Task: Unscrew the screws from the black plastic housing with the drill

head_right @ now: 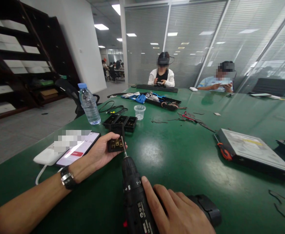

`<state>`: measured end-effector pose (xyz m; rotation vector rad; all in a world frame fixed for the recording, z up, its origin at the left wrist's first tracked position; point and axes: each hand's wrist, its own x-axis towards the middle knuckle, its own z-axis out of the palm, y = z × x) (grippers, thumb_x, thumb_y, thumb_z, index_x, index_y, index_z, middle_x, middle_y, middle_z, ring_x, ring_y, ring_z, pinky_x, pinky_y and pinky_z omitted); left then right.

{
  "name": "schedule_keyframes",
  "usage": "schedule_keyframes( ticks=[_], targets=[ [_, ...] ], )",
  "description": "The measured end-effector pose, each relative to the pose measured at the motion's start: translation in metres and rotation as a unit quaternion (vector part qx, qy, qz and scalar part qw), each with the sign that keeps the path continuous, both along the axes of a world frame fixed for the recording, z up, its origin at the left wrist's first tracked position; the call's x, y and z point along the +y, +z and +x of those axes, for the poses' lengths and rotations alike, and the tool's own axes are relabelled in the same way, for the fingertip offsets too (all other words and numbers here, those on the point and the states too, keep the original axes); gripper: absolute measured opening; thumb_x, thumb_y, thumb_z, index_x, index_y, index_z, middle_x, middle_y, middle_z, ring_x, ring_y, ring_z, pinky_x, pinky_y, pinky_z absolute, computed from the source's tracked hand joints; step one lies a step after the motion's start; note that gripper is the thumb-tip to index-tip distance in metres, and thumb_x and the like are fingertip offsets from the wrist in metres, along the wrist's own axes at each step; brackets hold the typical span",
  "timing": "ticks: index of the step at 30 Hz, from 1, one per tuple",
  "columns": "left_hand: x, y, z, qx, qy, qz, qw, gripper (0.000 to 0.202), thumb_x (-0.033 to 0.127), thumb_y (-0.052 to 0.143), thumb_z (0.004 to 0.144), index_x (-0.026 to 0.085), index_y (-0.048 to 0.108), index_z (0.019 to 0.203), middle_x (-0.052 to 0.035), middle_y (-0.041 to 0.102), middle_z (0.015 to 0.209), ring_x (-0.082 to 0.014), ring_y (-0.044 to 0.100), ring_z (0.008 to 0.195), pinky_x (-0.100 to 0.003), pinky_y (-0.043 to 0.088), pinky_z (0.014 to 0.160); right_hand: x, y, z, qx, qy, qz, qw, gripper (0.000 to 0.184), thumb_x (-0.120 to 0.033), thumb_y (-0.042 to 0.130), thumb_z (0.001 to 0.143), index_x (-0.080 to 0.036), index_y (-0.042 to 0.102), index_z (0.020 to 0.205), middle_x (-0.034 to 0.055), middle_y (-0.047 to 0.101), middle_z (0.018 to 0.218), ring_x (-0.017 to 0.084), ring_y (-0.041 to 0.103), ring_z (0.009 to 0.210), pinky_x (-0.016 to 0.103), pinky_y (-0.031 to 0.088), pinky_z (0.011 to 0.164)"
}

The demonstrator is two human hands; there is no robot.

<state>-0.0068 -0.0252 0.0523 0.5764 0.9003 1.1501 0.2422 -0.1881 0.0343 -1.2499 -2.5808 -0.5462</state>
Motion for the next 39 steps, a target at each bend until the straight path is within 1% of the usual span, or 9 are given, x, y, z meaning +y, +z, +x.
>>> schedule_keyframes(
  ticks=[3, 6, 9, 11, 18, 24, 29, 35, 39],
  targets=[
    [0.001, -0.004, 0.001, 0.016, -0.022, 0.010, 1.000, 0.005, 0.005, 0.061, 0.074, 0.009, 0.063, 0.075, -0.0101, 0.069, 0.078, -0.0172, 0.070, 0.070, -0.028, 0.062, 0.069, 0.001, 0.000, -0.001, -0.005, -0.003, -0.003, 1.000, 0.068, -0.017, 0.046, 0.090, -0.014, 0.037, 0.158, 0.0096, 0.074, 0.120, 0.019, 0.073, 0.085, 0.031, 0.062, 0.071],
    [0.001, -0.008, 0.000, 0.035, -0.056, 0.046, 0.997, 0.003, 0.007, 0.065, 0.074, 0.009, 0.064, 0.077, -0.0129, 0.071, 0.084, -0.0223, 0.073, 0.079, -0.035, 0.063, 0.077, 0.001, -0.001, -0.001, -0.004, -0.005, -0.006, 1.000, 0.068, -0.020, 0.047, 0.092, -0.013, 0.035, 0.159, 0.0101, 0.073, 0.121, 0.020, 0.073, 0.085, 0.034, 0.063, 0.072],
    [0.002, -0.012, -0.002, 0.044, -0.068, 0.080, 0.994, 0.013, 0.010, 0.069, 0.076, 0.012, 0.064, 0.088, -0.0117, 0.072, 0.093, -0.0242, 0.073, 0.084, -0.045, 0.063, 0.083, 0.000, -0.003, 0.001, -0.004, -0.009, -0.005, 1.000, 0.068, -0.022, 0.048, 0.093, -0.012, 0.035, 0.159, 0.0102, 0.073, 0.120, 0.021, 0.073, 0.084, 0.036, 0.063, 0.072],
    [0.003, -0.014, -0.004, 0.052, -0.071, 0.105, 0.991, 0.024, 0.010, 0.071, 0.076, 0.016, 0.063, 0.098, -0.0085, 0.071, 0.097, -0.0224, 0.072, 0.084, -0.046, 0.062, 0.084, 0.000, -0.004, 0.001, -0.005, -0.012, -0.002, 1.000, 0.068, -0.020, 0.048, 0.092, -0.013, 0.035, 0.159, 0.0096, 0.074, 0.118, 0.020, 0.072, 0.082, 0.035, 0.063, 0.070],
    [0.012, -0.021, -0.006, 0.078, -0.060, 0.146, 0.984, 0.043, 0.008, 0.071, 0.073, 0.025, 0.058, 0.110, -0.0001, 0.067, 0.098, -0.0153, 0.068, 0.084, -0.038, 0.057, 0.084, 0.003, -0.003, -0.003, 0.001, -0.017, 0.001, 1.000, 0.074, -0.010, 0.049, 0.081, -0.012, 0.040, 0.154, 0.0083, 0.074, 0.110, 0.019, 0.070, 0.073, 0.033, 0.062, 0.063],
    [0.015, -0.026, -0.002, 0.103, -0.077, 0.187, 0.974, 0.042, 0.006, 0.075, 0.068, 0.020, 0.059, 0.104, -0.0016, 0.068, 0.100, -0.0145, 0.067, 0.088, -0.036, 0.054, 0.090, 0.001, 0.001, -0.004, 0.010, -0.024, -0.006, 1.000, 0.078, -0.007, 0.050, 0.079, -0.013, 0.037, 0.156, 0.0086, 0.072, 0.112, 0.020, 0.068, 0.071, 0.036, 0.059, 0.060],
    [0.019, -0.034, 0.000, 0.117, -0.080, 0.214, 0.966, 0.047, 0.004, 0.080, 0.064, 0.017, 0.058, 0.103, -0.0025, 0.070, 0.096, -0.0176, 0.070, 0.092, -0.039, 0.054, 0.095, -0.001, 0.006, -0.005, -0.014, -0.047, -0.019, 0.999, 0.076, -0.007, 0.051, 0.082, -0.014, 0.035, 0.155, 0.0079, 0.072, 0.108, 0.020, 0.065, 0.070, 0.035, 0.053, 0.059],
    [0.021, -0.036, 0.003, 0.145, -0.069, 0.229, 0.960, 0.055, 0.008, 0.088, 0.060, 0.017, 0.057, 0.104, -0.0006, 0.068, 0.095, -0.0172, 0.071, 0.092, -0.036, 0.057, 0.091, -0.005, 0.006, -0.002, -0.005, -0.033, -0.020, 0.999, 0.077, -0.007, 0.049, 0.084, -0.016, 0.031, 0.158, 0.0066, 0.072, 0.106, 0.021, 0.064, 0.068, 0.036, 0.047, 0.056],
    [0.015, -0.032, 0.004, 0.164, -0.077, 0.215, 0.960, 0.058, 0.015, 0.091, 0.062, 0.020, 0.056, 0.108, 0.0004, 0.067, 0.095, -0.0170, 0.071, 0.092, -0.034, 0.060, 0.084, -0.006, 0.002, 0.000, -0.013, -0.067, -0.038, 0.997, 0.085, -0.004, 0.046, 0.082, -0.021, 0.026, 0.162, 0.0063, 0.071, 0.110, 0.020, 0.063, 0.069, 0.035, 0.046, 0.057]
  ],
)
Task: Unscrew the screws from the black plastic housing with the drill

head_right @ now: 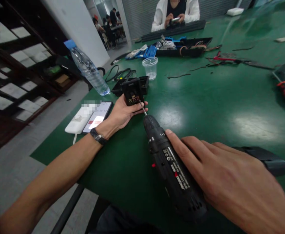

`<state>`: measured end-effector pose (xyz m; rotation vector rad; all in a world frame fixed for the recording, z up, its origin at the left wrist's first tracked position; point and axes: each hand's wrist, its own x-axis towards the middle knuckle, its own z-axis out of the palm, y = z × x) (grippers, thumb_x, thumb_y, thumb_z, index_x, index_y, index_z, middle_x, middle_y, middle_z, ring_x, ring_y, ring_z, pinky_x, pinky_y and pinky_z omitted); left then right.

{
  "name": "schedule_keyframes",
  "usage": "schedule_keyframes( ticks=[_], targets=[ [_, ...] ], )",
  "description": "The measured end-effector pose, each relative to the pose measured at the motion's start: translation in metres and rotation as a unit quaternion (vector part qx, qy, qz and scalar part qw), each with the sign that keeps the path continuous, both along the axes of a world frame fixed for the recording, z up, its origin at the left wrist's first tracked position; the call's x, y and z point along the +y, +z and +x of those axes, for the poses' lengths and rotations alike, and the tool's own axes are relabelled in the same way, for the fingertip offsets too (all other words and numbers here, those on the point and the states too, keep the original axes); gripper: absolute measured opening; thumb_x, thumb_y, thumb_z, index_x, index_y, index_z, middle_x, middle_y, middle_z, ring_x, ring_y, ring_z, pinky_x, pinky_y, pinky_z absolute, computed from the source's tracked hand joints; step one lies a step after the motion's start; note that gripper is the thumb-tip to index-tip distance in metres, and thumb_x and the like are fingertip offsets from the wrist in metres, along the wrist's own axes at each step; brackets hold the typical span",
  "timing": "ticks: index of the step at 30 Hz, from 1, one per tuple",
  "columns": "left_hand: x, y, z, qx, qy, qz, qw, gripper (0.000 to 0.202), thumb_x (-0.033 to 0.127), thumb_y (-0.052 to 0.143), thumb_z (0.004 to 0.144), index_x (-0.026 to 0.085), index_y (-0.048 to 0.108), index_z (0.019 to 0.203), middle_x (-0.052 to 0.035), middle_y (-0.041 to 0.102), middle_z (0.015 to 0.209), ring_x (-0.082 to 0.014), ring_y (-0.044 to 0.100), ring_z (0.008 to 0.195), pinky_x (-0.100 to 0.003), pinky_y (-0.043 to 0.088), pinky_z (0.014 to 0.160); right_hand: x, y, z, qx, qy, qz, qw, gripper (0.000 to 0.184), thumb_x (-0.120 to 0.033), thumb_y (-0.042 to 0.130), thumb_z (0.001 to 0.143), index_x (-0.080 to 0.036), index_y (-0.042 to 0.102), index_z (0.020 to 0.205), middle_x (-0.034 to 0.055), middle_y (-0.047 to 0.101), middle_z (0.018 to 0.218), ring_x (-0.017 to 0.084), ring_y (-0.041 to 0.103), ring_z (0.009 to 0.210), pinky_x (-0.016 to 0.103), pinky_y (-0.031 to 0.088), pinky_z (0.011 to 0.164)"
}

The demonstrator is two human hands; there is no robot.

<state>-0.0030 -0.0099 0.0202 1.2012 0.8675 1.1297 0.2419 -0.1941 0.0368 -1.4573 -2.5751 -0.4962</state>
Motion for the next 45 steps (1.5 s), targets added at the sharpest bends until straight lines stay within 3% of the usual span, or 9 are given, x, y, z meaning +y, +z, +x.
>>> schedule_keyframes(
  ticks=[5, 15, 27, 35, 45],
  targets=[
    [0.0007, -0.0010, 0.0017, 0.020, 0.003, 0.012, 1.000, 0.058, 0.018, 0.093, 0.060, 0.020, 0.058, 0.105, 0.0009, 0.067, 0.090, -0.0171, 0.071, 0.086, -0.030, 0.061, 0.073, 0.0014, 0.0031, -0.0023, -0.015, 0.013, 0.010, 1.000, 0.073, -0.008, 0.049, 0.086, -0.017, 0.032, 0.157, 0.0060, 0.071, 0.109, 0.019, 0.061, 0.067, 0.034, 0.042, 0.055],
    [0.0022, -0.0036, 0.0041, 0.027, 0.016, 0.023, 0.999, 0.058, 0.021, 0.096, 0.056, 0.019, 0.058, 0.100, 0.0008, 0.068, 0.084, -0.0109, 0.063, 0.066, -0.024, 0.053, 0.058, 0.0026, 0.0016, -0.0034, -0.014, 0.011, 0.013, 1.000, 0.078, -0.006, 0.052, 0.083, -0.017, 0.030, 0.158, 0.0061, 0.070, 0.112, 0.019, 0.063, 0.069, 0.036, 0.046, 0.057],
    [-0.0028, 0.0000, 0.0057, -0.002, 0.026, -0.018, 1.000, 0.057, 0.017, 0.096, 0.058, 0.020, 0.059, 0.101, 0.0027, 0.064, 0.077, -0.0112, 0.063, 0.063, -0.025, 0.051, 0.058, 0.0039, 0.0030, -0.0035, 0.008, 0.025, 0.022, 0.999, 0.079, -0.005, 0.051, 0.079, -0.016, 0.035, 0.155, 0.0022, 0.068, 0.093, 0.019, 0.061, 0.063, 0.036, 0.046, 0.053],
    [-0.0024, 0.0012, 0.0065, 0.014, 0.027, 0.004, 1.000, 0.054, 0.016, 0.096, 0.057, 0.019, 0.058, 0.094, 0.0022, 0.065, 0.080, -0.0098, 0.061, 0.062, -0.025, 0.049, 0.056, 0.0042, 0.0031, -0.0046, -0.004, 0.025, 0.023, 0.999, 0.079, -0.004, 0.049, 0.078, -0.015, 0.036, 0.154, 0.0050, 0.070, 0.102, 0.020, 0.064, 0.068, 0.035, 0.049, 0.055],
    [-0.0034, -0.0007, 0.0052, 0.021, 0.025, -0.005, 0.999, 0.058, 0.018, 0.096, 0.057, 0.020, 0.059, 0.102, 0.0022, 0.066, 0.082, -0.0103, 0.063, 0.065, -0.024, 0.052, 0.058, 0.0048, 0.0029, -0.0056, 0.009, 0.024, 0.035, 0.999, 0.075, -0.002, 0.046, 0.078, -0.016, 0.041, 0.152, 0.0055, 0.071, 0.101, 0.020, 0.064, 0.063, 0.036, 0.050, 0.052]
  ],
)
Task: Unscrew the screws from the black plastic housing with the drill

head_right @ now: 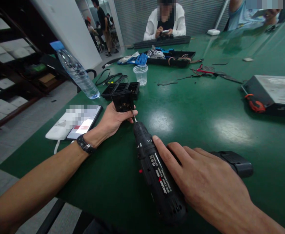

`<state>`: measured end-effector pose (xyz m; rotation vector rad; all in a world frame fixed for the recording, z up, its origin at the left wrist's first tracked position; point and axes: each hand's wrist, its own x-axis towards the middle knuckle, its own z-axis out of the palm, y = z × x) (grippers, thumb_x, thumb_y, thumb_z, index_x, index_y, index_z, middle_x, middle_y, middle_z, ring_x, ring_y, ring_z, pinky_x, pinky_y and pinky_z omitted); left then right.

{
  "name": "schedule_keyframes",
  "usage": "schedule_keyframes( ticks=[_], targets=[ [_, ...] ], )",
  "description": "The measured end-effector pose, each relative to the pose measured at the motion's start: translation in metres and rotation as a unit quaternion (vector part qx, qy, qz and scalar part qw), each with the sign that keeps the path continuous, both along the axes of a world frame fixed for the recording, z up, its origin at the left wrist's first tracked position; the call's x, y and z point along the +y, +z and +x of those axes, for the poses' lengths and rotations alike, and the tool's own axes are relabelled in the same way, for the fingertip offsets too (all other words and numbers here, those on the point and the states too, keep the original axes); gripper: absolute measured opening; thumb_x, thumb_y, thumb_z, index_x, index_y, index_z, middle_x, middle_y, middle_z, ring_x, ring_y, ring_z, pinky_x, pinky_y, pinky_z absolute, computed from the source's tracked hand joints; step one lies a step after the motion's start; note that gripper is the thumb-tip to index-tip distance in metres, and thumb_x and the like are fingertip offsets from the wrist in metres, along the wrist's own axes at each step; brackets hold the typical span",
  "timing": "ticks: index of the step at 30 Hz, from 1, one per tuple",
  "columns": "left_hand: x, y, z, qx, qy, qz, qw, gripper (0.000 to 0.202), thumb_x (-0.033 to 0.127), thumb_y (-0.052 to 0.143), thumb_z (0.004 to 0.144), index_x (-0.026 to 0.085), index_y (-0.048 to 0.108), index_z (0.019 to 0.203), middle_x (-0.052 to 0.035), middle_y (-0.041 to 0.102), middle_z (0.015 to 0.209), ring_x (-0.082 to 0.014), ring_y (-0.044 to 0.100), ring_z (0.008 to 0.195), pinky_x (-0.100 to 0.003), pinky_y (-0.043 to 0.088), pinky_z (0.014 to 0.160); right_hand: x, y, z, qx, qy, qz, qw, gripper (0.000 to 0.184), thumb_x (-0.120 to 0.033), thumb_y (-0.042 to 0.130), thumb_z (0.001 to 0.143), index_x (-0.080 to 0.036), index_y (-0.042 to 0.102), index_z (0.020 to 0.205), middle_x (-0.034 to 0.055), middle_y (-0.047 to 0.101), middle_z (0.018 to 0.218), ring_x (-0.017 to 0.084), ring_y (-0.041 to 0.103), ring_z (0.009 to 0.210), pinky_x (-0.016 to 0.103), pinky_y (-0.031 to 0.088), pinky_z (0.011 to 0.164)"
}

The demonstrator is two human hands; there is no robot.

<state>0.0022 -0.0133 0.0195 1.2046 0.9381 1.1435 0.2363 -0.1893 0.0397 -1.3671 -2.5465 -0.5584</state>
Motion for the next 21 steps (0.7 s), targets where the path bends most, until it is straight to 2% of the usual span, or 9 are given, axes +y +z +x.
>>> schedule_keyframes(
  ticks=[4, 13, 21],
  targets=[
    [-0.0005, -0.0007, -0.0008, 0.011, -0.006, 0.017, 1.000, 0.054, 0.018, 0.095, 0.058, 0.019, 0.060, 0.099, 0.0006, 0.067, 0.085, -0.0112, 0.063, 0.066, -0.025, 0.052, 0.058, -0.0016, -0.0015, 0.0021, -0.008, -0.001, -0.001, 1.000, 0.079, -0.003, 0.047, 0.077, -0.015, 0.038, 0.155, 0.0063, 0.072, 0.104, 0.020, 0.064, 0.064, 0.037, 0.051, 0.053],
    [-0.0004, -0.0029, -0.0024, 0.039, -0.014, 0.062, 0.997, 0.053, 0.032, 0.095, 0.062, 0.020, 0.059, 0.099, -0.0004, 0.066, 0.084, -0.0135, 0.063, 0.070, -0.025, 0.051, 0.059, 0.0000, -0.0041, 0.0036, -0.001, 0.008, -0.002, 1.000, 0.078, -0.003, 0.046, 0.078, -0.015, 0.039, 0.155, 0.0073, 0.072, 0.103, 0.020, 0.065, 0.067, 0.036, 0.052, 0.055],
    [-0.0027, -0.0022, 0.0001, 0.061, -0.004, 0.083, 0.995, 0.058, 0.036, 0.096, 0.058, 0.020, 0.056, 0.097, 0.0016, 0.063, 0.080, -0.0111, 0.061, 0.063, -0.024, 0.051, 0.054, -0.0011, -0.0048, 0.0027, -0.010, 0.007, -0.005, 1.000, 0.080, -0.003, 0.046, 0.078, -0.015, 0.036, 0.156, 0.0077, 0.072, 0.106, 0.020, 0.066, 0.069, 0.035, 0.053, 0.057]
  ],
)
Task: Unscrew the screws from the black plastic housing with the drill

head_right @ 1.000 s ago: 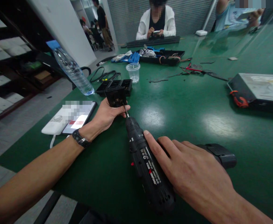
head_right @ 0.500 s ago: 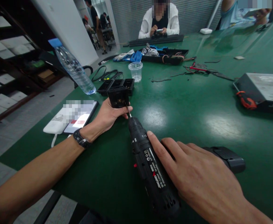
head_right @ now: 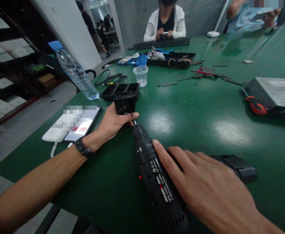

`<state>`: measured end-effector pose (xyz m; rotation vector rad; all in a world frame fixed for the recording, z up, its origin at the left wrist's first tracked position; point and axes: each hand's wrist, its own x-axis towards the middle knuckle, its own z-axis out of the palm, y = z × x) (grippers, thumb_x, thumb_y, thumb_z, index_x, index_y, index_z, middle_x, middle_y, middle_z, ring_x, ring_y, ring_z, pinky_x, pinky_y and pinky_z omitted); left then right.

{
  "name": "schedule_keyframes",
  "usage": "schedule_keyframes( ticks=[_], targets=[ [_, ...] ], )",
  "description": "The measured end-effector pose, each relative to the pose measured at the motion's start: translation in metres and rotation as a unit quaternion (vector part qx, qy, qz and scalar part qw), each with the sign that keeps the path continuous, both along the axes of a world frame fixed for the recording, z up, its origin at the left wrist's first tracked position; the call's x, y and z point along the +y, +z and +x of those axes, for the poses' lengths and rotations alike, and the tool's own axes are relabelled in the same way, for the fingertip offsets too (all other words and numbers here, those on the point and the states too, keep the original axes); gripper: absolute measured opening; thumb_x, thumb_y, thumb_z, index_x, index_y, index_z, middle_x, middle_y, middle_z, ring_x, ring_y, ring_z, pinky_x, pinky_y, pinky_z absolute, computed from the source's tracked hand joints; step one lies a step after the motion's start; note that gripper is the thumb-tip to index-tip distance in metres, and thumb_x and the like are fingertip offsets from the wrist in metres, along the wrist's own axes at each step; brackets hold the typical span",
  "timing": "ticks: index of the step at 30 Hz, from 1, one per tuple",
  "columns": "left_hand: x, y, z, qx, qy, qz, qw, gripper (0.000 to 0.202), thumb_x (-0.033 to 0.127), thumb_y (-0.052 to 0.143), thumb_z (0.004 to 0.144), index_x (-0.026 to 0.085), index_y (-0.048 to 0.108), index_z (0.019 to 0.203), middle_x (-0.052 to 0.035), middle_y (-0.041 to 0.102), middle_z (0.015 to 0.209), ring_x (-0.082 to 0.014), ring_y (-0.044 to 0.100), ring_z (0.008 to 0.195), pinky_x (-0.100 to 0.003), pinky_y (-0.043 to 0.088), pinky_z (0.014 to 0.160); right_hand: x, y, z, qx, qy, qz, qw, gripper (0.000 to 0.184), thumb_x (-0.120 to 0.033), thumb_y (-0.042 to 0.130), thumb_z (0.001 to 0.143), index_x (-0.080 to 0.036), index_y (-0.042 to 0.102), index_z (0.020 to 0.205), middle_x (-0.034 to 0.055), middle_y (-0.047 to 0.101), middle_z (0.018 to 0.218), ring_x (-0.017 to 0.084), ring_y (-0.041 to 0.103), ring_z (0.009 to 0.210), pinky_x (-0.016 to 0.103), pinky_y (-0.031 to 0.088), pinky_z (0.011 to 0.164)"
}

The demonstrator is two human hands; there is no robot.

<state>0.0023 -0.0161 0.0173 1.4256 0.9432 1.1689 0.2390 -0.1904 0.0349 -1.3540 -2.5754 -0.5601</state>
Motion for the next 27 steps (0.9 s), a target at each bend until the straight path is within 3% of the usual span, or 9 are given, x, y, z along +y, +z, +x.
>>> schedule_keyframes(
  ticks=[7, 15, 21, 27],
  targets=[
    [0.0027, -0.0047, 0.0006, 0.017, 0.004, 0.033, 0.999, 0.055, 0.039, 0.094, 0.063, 0.020, 0.054, 0.096, 0.0019, 0.061, 0.081, -0.0104, 0.059, 0.060, -0.025, 0.052, 0.050, 0.0004, -0.0019, 0.0020, -0.009, 0.004, 0.005, 1.000, 0.084, -0.003, 0.046, 0.075, -0.014, 0.033, 0.158, 0.0083, 0.072, 0.109, 0.021, 0.066, 0.068, 0.036, 0.054, 0.056],
    [0.0039, -0.0052, -0.0001, 0.013, 0.005, 0.030, 0.999, 0.054, 0.039, 0.094, 0.063, 0.020, 0.055, 0.096, 0.0010, 0.063, 0.082, -0.0123, 0.060, 0.062, -0.027, 0.054, 0.052, 0.0006, 0.0040, -0.0006, 0.001, 0.010, 0.001, 1.000, 0.078, -0.003, 0.047, 0.076, -0.013, 0.039, 0.154, 0.0069, 0.071, 0.101, 0.020, 0.065, 0.066, 0.035, 0.053, 0.054],
    [0.0034, -0.0043, 0.0000, 0.018, 0.008, 0.027, 0.999, 0.055, 0.040, 0.094, 0.061, 0.020, 0.055, 0.095, 0.0016, 0.062, 0.080, -0.0116, 0.060, 0.060, -0.026, 0.054, 0.051, 0.0003, 0.0012, -0.0013, -0.009, 0.008, -0.002, 1.000, 0.082, -0.003, 0.050, 0.075, -0.012, 0.037, 0.155, 0.0093, 0.071, 0.109, 0.021, 0.065, 0.069, 0.037, 0.054, 0.057],
    [0.0018, -0.0032, 0.0007, 0.016, 0.013, 0.025, 0.999, 0.055, 0.039, 0.094, 0.061, 0.020, 0.054, 0.094, 0.0030, 0.062, 0.076, -0.0101, 0.060, 0.057, -0.023, 0.054, 0.049, -0.0003, -0.0007, -0.0018, -0.010, 0.001, 0.001, 1.000, 0.084, -0.003, 0.051, 0.073, -0.013, 0.037, 0.155, 0.0078, 0.071, 0.104, 0.021, 0.065, 0.066, 0.037, 0.053, 0.054]
  ],
)
